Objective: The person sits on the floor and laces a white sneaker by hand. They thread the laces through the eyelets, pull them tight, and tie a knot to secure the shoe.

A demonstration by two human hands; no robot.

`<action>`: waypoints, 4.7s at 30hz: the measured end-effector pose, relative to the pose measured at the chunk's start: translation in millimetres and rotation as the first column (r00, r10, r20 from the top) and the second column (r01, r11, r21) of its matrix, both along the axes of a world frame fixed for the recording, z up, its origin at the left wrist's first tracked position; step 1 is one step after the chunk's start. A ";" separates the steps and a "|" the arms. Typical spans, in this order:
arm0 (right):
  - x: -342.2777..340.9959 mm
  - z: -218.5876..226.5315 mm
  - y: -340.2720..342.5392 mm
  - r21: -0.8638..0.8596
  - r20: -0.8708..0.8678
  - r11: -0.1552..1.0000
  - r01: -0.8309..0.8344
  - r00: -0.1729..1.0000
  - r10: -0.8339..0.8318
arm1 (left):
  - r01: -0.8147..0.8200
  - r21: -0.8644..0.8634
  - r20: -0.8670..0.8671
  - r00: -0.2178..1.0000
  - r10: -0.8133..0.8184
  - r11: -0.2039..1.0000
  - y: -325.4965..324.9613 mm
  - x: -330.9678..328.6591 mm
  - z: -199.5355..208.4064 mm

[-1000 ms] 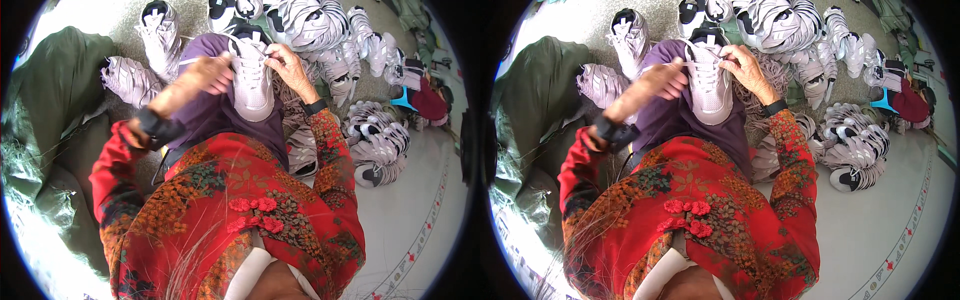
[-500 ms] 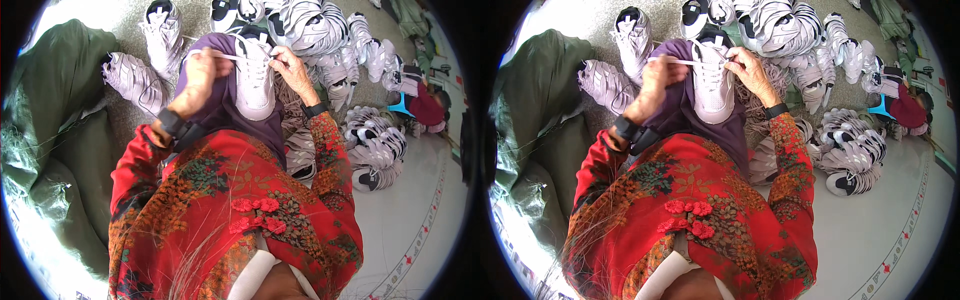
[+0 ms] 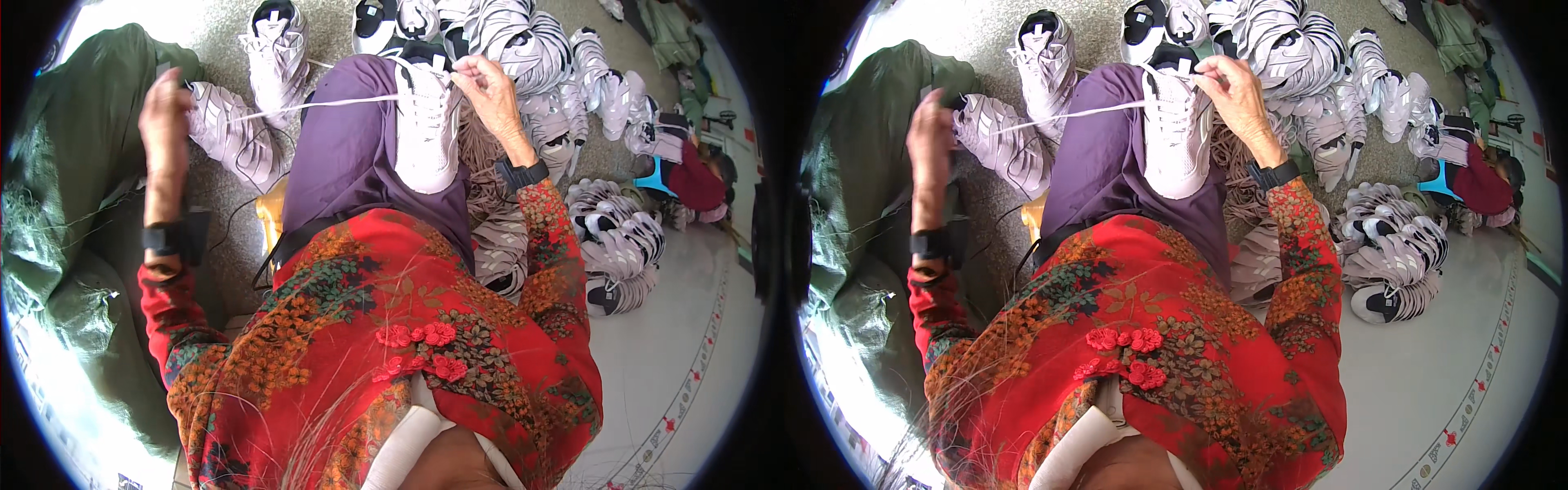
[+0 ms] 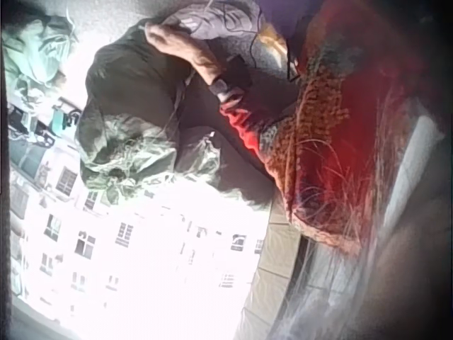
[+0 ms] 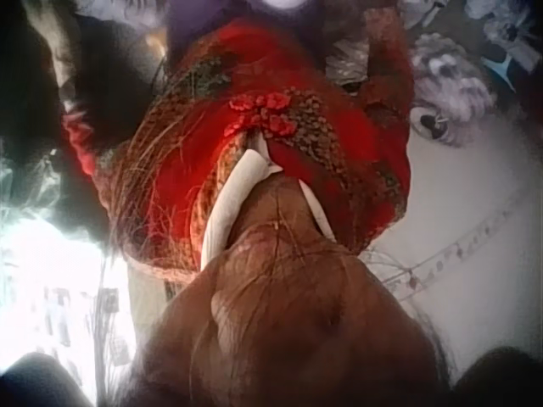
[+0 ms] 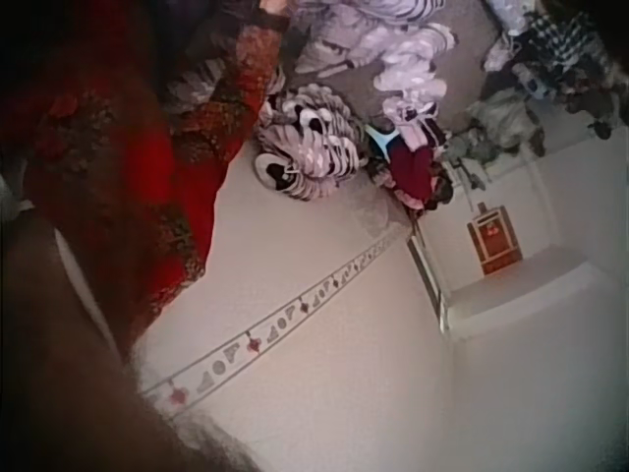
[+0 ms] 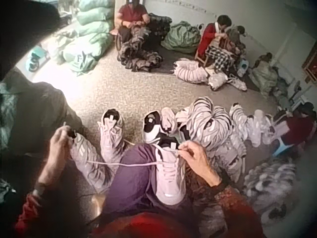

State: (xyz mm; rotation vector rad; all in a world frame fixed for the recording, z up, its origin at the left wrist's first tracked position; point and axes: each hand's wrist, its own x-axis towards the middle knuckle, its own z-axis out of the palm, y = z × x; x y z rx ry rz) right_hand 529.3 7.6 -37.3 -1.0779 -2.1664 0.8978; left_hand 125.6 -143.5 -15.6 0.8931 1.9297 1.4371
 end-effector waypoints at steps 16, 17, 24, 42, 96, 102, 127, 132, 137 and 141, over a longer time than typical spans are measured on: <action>-38.8 -13.4 -17.3 0.275 0.290 0.951 -0.140 0.955 0.057 | 0.509 -0.005 -0.354 0.804 -0.478 0.861 54.3 190.9 -66.5; -38.6 -14.0 -16.8 0.272 0.287 0.952 -0.143 0.956 0.061 | 0.499 -0.001 -0.361 0.808 -0.466 0.866 54.0 191.7 -66.7; -38.9 -14.3 -15.2 0.263 0.293 0.953 -0.153 0.953 0.073 | 0.504 -0.129 -0.214 0.827 -0.520 0.854 57.8 188.9 -61.9; -43.1 -20.3 -19.2 0.275 0.187 0.945 -0.176 0.974 0.126 | 0.575 -0.066 -0.704 0.553 -0.447 0.815 77.2 185.3 -57.1; 199.1 111.4 111.7 -0.444 -0.715 0.836 0.322 0.436 -0.547 | 0.355 0.096 0.994 0.006 -0.105 0.930 53.9 203.5 -48.0; 186.4 142.4 124.3 -0.255 -0.570 0.750 0.610 0.532 -0.626 | 0.501 0.104 0.279 0.814 -0.509 0.859 78.3 196.1 -44.2; 188.7 58.7 62.2 -0.096 -0.046 0.857 0.506 0.858 -0.512 | 0.757 -0.336 -0.479 0.375 -0.794 0.560 58.8 60.1 -13.5; 100.6 15.7 11.1 -0.237 0.015 0.930 0.280 0.959 -0.285 | 0.521 -0.417 -0.565 0.493 -0.661 0.745 -3.6 -18.5 -9.5; 34.0 -8.7 -10.9 0.012 0.118 0.997 0.080 0.990 -0.080 | 0.236 -0.326 -0.805 0.439 -0.399 0.916 -47.6 -53.8 -12.6; 20.4 -2.6 -13.7 0.021 0.117 0.993 0.113 0.986 -0.115 | -0.007 -0.128 -0.328 0.944 -0.035 0.992 -53.7 -45.6 -23.2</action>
